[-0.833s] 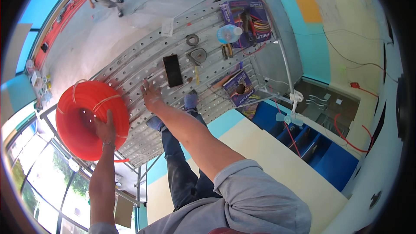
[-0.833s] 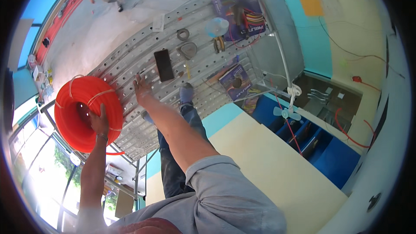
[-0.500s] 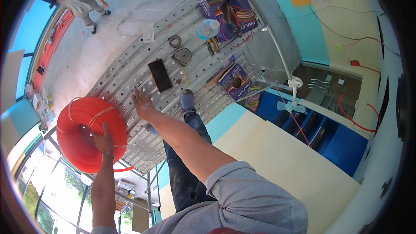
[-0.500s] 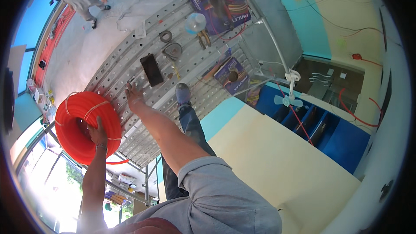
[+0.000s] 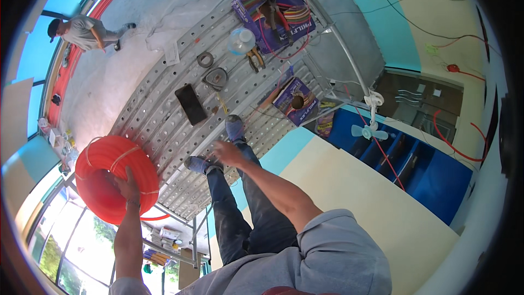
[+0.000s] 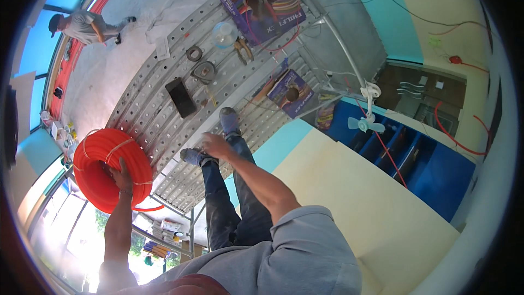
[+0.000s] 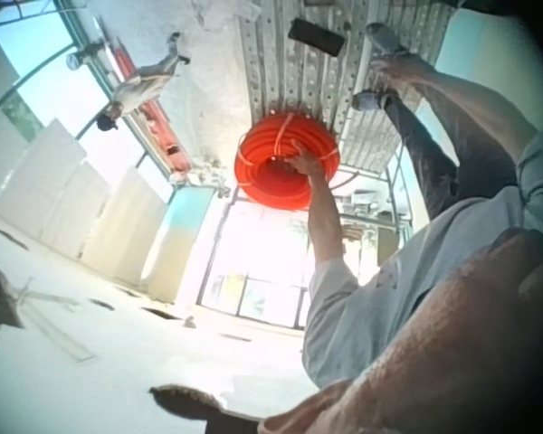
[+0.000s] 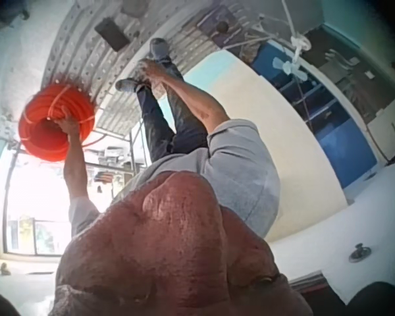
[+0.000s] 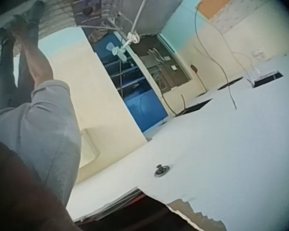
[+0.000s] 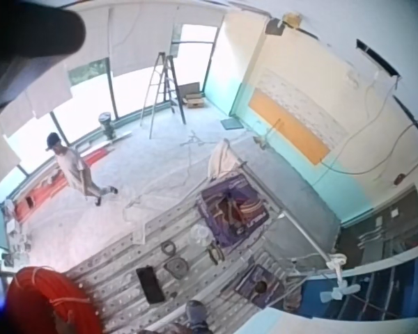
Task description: Measure a section of red electrical conduit and cut it using pliers while on a scaffolding platform.
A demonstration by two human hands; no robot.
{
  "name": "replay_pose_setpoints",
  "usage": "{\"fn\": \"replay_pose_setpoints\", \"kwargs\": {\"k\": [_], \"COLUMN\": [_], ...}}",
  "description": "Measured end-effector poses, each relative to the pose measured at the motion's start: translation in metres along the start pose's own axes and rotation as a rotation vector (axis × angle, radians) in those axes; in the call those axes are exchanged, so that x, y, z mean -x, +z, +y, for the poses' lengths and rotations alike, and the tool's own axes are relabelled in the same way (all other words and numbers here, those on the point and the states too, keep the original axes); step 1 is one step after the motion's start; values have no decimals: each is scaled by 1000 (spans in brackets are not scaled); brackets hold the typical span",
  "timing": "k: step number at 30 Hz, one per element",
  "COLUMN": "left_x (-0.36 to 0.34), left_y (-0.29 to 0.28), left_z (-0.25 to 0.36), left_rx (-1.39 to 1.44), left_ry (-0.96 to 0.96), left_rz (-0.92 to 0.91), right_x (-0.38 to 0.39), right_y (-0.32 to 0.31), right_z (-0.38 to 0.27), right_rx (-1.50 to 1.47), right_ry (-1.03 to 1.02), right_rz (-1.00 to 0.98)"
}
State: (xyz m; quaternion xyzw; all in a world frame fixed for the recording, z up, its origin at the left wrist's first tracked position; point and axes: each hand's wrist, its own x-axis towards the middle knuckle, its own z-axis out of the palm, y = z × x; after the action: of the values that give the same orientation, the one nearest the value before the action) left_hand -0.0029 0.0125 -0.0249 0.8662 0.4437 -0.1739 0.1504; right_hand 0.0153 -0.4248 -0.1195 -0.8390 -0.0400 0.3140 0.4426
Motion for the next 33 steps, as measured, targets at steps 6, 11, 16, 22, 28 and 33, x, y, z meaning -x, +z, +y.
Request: {"fn": "replay_pose_setpoints", "kwargs": {"k": [6, 11, 16, 22, 28, 33], "left_x": [5, 2, -18, -29, -40, -39], "left_y": [-16, -9, 2, 18, 25, 28], "left_z": [7, 8, -14, -31, -49, -60], "left_rx": [27, 68, 158, 172, 153, 134], "left_ry": [33, 103, 40, 64, -14, 55], "left_rz": [-25, 23, -101, -67, -173, -50], "right_x": [-14, -106, -184, -211, -194, -182], "right_y": [-146, -286, -351, -363, -391, -398], "right_z": [41, 24, -15, -30, -22, -8], "right_rx": [-114, 368, 584, 763, 657, 766], "right_ry": [211, -152, 167, 552, 422, 311], "right_rz": [464, 804, 707, 288, 237, 261]}}
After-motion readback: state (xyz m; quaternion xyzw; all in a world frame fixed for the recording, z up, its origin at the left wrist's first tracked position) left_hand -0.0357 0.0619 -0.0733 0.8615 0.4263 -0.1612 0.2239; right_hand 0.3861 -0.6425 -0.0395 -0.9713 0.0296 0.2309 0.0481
